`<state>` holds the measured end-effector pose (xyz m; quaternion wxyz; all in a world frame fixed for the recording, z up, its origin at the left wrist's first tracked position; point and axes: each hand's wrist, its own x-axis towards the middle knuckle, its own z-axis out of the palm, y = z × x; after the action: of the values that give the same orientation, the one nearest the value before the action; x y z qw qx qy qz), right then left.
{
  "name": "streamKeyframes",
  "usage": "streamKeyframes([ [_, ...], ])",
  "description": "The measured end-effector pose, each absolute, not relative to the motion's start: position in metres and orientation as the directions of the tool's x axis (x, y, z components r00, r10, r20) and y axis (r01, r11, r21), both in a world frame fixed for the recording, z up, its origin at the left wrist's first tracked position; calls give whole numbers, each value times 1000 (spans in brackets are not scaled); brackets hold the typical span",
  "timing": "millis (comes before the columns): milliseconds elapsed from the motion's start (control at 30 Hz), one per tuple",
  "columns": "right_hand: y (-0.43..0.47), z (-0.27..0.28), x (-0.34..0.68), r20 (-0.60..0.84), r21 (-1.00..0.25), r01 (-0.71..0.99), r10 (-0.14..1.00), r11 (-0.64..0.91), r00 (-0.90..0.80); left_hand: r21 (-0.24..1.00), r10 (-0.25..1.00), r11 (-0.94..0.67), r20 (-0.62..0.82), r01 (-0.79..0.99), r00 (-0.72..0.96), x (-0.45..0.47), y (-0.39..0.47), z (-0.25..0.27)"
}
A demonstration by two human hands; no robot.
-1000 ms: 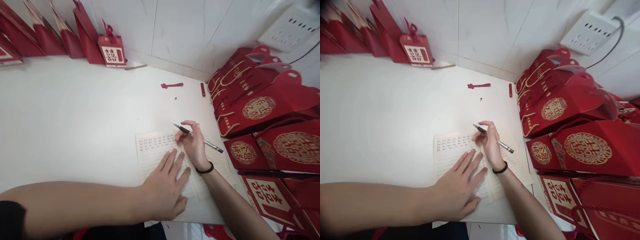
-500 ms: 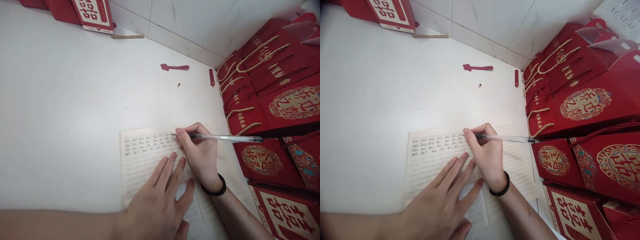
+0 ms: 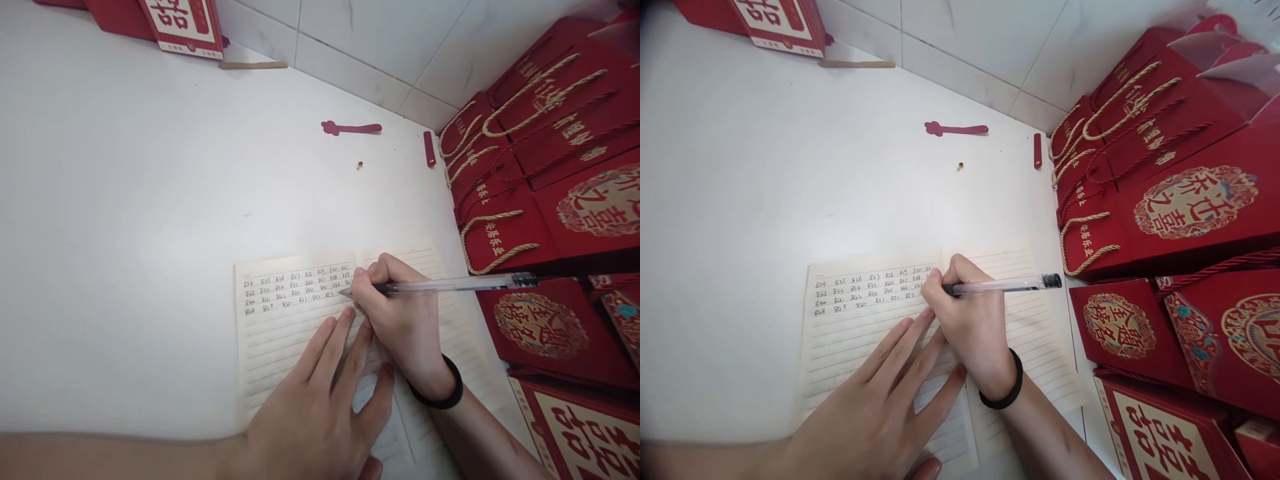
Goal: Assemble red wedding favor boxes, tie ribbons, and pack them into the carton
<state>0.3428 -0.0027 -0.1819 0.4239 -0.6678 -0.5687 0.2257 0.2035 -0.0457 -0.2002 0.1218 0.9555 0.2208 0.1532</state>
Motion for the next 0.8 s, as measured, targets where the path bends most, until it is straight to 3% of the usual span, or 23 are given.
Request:
streamKeyframes([
  [800,-2,-183,341,203,-826,564,933,1,296,233,433,-897,293,376,852,205,-45,-202],
])
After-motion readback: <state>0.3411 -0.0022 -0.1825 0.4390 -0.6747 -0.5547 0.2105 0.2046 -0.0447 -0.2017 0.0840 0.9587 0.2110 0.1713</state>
